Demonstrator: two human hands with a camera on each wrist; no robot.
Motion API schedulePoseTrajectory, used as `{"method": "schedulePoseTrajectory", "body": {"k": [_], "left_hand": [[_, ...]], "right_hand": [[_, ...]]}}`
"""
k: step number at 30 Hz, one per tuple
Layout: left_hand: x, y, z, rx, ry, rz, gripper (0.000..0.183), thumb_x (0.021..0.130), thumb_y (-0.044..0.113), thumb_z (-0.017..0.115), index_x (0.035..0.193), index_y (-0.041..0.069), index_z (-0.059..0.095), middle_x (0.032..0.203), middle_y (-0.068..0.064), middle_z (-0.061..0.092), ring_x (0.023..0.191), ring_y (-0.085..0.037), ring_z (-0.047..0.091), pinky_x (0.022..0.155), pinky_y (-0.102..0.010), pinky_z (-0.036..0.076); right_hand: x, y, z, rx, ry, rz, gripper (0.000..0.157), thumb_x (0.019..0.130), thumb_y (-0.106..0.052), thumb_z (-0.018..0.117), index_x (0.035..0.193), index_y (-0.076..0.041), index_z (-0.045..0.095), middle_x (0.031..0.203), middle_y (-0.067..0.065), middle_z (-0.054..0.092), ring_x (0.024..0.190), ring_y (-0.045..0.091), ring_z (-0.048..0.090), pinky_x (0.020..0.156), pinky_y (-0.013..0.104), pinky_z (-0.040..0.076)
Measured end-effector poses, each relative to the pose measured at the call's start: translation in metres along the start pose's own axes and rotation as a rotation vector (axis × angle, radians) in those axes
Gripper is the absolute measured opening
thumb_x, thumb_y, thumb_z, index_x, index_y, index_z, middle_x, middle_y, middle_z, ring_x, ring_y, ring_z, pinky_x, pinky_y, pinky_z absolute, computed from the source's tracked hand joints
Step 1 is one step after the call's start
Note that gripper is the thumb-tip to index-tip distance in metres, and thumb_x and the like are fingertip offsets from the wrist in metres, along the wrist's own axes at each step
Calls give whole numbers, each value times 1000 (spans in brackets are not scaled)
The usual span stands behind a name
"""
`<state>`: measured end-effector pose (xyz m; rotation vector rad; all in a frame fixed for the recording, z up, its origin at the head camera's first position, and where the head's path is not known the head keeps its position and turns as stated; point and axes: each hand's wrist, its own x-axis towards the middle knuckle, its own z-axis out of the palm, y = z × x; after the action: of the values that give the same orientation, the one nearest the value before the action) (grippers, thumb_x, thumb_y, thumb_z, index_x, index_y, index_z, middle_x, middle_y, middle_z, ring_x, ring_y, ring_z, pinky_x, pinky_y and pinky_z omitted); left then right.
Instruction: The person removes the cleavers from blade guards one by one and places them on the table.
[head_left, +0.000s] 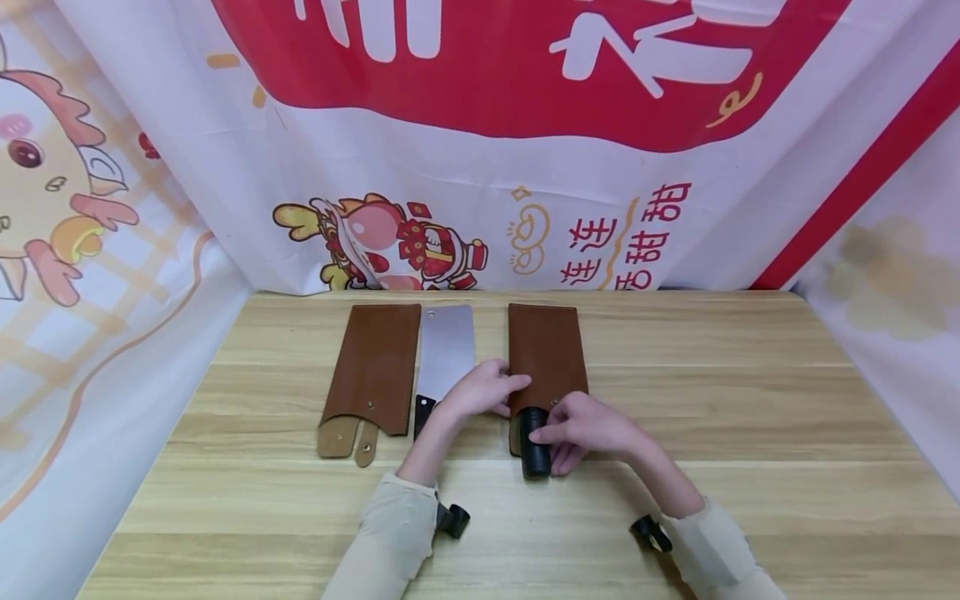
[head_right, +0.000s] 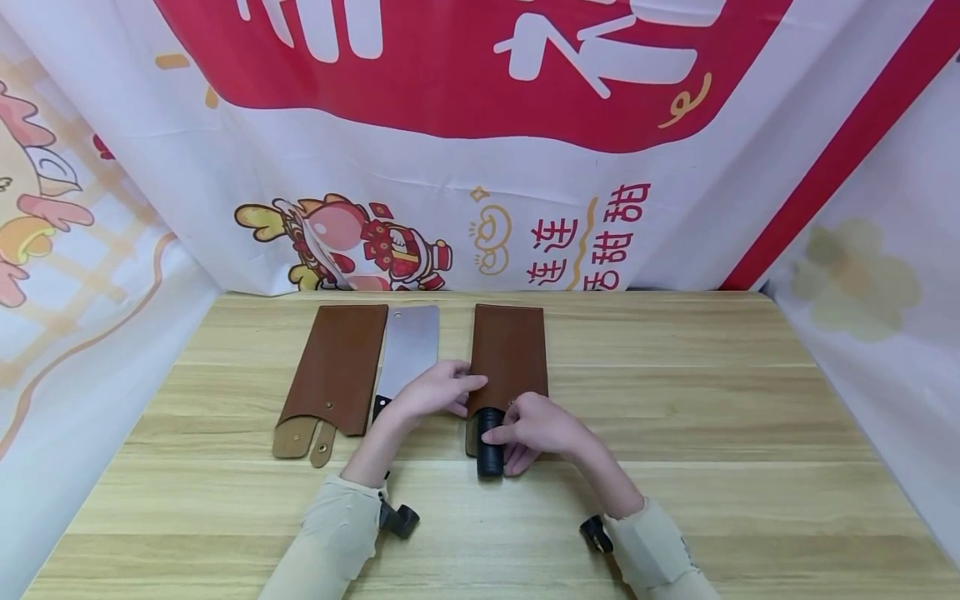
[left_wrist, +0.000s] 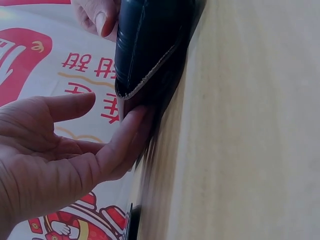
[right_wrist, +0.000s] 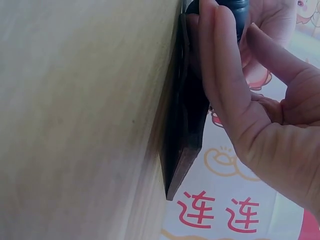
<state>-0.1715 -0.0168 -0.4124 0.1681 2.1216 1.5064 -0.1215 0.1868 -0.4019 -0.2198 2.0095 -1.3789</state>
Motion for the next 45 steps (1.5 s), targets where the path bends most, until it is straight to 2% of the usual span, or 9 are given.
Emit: {"method": "schedulePoseTrajectory", "body": {"k": [5,11,14,18,25,30,34,39,45], "left_hand": [[0,0,0,6,-15,-1,44,104,26,62,130,-9,54,110,-20,65,90,-27,69,79,-39,61],[1,-2,2,-74,-13,-15,54,104,23,62,143,-11,46,123,-25,64,103,-31,68,83,-39,61],[3,-2,2,-139,-12,-30,60,104,24,63,147,-12,42,123,-24,63,102,-29,68,83,-38,60],[6,-4,0,-254,-30,-46,56,103,24,65,141,-11,46,116,-21,65,95,-25,68,80,-35,60],[8,-4,-5,-477,-28,-6,42,105,21,60,136,-5,53,119,-18,68,97,-21,67,80,-32,57],[8,-4,-8,-544,16,0,37,105,20,60,132,-5,55,108,-12,71,89,-17,70,76,-28,58],[7,-2,-15,-605,95,-2,36,104,18,61,131,-5,53,103,-9,70,83,-14,70,69,-25,57],[2,6,-30,-723,198,12,28,105,16,60,126,-2,54,96,-6,70,77,-12,70,66,-25,56],[-3,14,-39,-804,277,78,25,108,14,53,126,-3,53,93,-3,68,80,-11,69,72,-29,57]], "right_hand": [[0,-2,3,-36,43,10,29,96,-16,76,84,8,64,75,18,71,62,30,73,60,40,62],[-3,-8,7,-57,117,-9,28,92,-14,78,81,7,63,75,16,70,59,27,72,59,41,62],[-6,-13,7,-31,151,-25,26,91,-12,77,83,7,64,80,16,70,60,26,71,61,42,63],[-11,-21,6,5,168,-40,23,90,-12,77,86,9,66,83,17,72,62,24,71,63,42,63],[-19,-30,7,36,144,-73,24,89,-12,75,93,11,69,82,17,73,63,23,72,62,40,63],[-25,-33,9,-22,103,-102,22,89,-15,76,86,6,70,78,13,73,62,23,71,62,44,63],[-28,-34,12,-63,68,-142,22,89,-14,76,78,3,66,73,10,72,62,23,71,61,46,62],[-33,-40,14,-142,65,-187,19,86,-13,77,87,4,70,77,8,73,65,20,71,60,42,62],[-34,-45,18,-245,96,-241,18,86,-12,78,90,3,70,70,1,67,61,14,66,59,49,61]]}}
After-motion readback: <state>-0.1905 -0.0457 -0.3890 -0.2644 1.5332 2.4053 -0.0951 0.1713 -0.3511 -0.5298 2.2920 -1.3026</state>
